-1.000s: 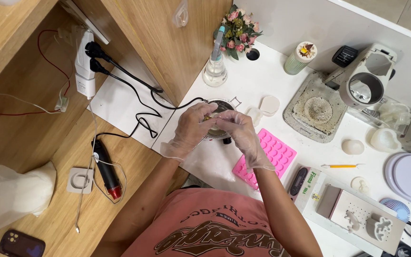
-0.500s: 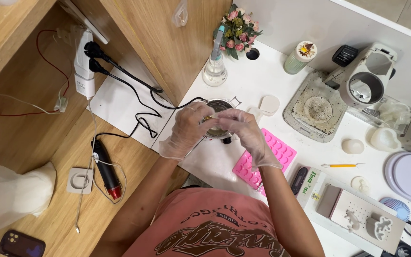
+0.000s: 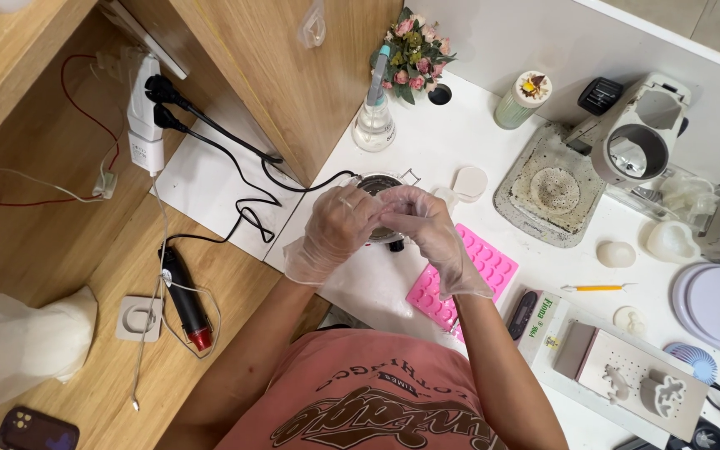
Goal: Putting on protective gloves and stirring melted wax in a pot.
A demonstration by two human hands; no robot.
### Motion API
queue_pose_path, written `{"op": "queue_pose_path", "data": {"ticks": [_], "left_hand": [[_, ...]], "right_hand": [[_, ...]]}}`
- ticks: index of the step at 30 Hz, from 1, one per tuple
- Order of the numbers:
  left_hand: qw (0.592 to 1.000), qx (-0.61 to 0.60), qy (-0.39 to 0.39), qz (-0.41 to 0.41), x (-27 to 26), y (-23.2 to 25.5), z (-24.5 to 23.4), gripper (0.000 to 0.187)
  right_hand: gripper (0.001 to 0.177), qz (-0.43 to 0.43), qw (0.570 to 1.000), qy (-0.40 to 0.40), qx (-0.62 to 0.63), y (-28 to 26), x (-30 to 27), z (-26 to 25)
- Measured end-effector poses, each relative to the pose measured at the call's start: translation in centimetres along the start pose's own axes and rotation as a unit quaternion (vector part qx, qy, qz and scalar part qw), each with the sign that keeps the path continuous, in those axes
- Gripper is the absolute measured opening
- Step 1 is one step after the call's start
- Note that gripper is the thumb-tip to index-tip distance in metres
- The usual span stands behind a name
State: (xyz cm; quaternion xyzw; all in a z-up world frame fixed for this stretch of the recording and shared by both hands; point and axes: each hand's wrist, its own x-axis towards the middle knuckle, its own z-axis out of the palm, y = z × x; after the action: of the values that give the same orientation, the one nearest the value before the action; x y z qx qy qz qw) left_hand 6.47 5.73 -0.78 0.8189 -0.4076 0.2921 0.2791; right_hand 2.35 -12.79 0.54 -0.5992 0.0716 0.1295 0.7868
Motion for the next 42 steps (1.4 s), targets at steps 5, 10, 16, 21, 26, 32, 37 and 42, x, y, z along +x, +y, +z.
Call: {"op": "queue_pose_path", "data": {"ticks": [5,10,16,21,26,32,37,42], "left_hand": [[1.0,-0.013,-0.015,0.008,-0.5,-0.5,0.0,0.02],[0.998,-0.043,-0.026,-0.031,-0.1,-0.6,-0.6,0.023],[0.952,-0.151,-0.122,-0.238,0.1,-1.2,0.7,0.019],[0.822,-0.107,-0.273,-0.488,1.1,-1.1,1.1,0.038],[0.788,-0.212,-0.215,-0.537,-1.1,-2.6,1.8,0.028],[0.709,-0.239,-0.143,-0.648,-4.0,-2.4,-2.4,0.035],[0.677,-0.189,-0.212,-0.679,-7.0,-1.1,-4.2,0.039],[0.875,-0.053,-0.252,-0.411,-11.6,-0.7,-1.7,0.066]], "right_hand": [[0.017,0.004,0.998,0.023,-0.055,0.0,0.2,0.4],[0.019,0.003,0.998,0.068,-0.016,1.4,2.0,-0.6],[0.021,-0.014,0.924,0.095,-0.369,-2.1,3.9,-0.4],[0.03,0.056,0.807,0.035,-0.587,-3.4,4.7,0.3],[0.029,0.012,0.841,0.013,-0.54,-2.4,3.6,-1.4],[0.045,0.037,0.856,0.137,-0.498,1.5,1.3,-4.2],[0.068,0.116,0.85,0.113,-0.502,4.9,0.2,-4.7],[0.027,0.197,0.874,0.196,-0.398,2.3,0.0,-1.6]]}}
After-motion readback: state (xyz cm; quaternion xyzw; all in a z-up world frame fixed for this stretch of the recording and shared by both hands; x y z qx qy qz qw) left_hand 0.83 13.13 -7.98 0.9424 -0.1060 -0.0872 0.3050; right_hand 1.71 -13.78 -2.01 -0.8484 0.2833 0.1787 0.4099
